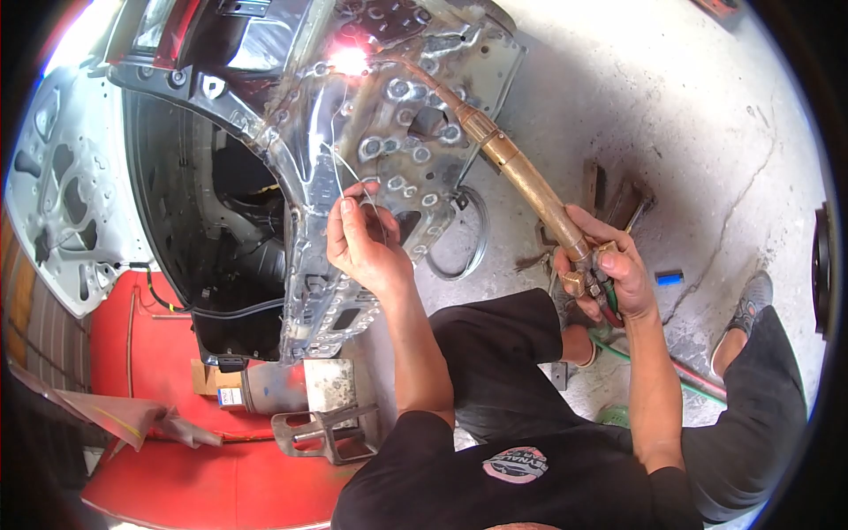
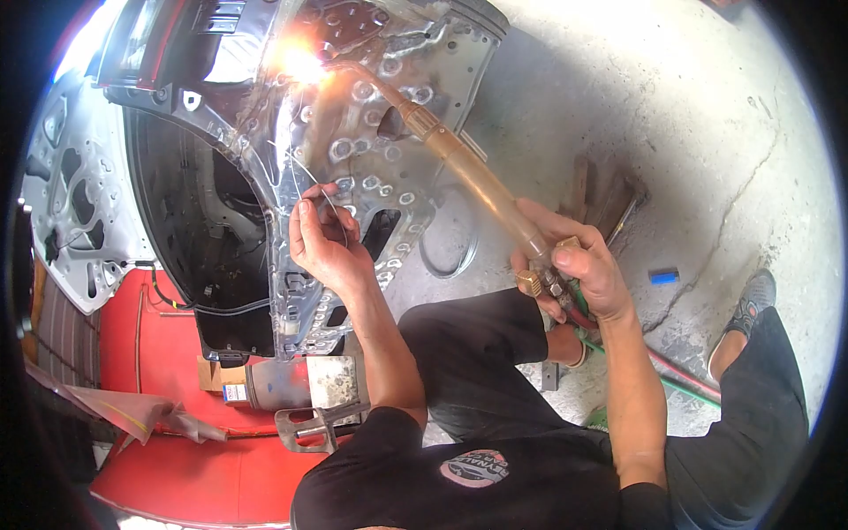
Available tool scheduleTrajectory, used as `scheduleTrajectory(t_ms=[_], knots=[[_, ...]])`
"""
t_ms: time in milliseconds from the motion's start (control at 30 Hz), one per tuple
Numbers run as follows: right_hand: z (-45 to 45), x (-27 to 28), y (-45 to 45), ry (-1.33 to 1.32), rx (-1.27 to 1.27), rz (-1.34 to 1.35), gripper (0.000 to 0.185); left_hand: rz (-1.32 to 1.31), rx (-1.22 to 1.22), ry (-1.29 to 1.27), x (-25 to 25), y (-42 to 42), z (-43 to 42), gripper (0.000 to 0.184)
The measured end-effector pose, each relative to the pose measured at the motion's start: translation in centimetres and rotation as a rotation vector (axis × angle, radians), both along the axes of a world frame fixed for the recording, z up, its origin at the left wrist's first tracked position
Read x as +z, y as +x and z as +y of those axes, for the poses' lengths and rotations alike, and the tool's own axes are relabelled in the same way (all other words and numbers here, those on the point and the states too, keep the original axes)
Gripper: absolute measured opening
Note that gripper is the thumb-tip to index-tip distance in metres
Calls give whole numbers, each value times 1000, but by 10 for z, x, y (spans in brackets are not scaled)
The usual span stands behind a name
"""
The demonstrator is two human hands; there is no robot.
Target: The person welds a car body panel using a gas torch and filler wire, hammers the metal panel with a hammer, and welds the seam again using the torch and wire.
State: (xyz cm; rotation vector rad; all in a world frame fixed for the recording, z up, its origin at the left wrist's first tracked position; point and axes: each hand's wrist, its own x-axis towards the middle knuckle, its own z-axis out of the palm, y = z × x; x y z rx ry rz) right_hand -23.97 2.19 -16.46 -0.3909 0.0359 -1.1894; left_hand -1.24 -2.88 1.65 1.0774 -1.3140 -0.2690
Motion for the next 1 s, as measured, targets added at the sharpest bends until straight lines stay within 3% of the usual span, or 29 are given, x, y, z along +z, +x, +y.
scheduleTrajectory(t_ms=[1000], knots=[[0,1,0,-10,5,-7,77,-1,-1,-4,-1,3,-1,28]])
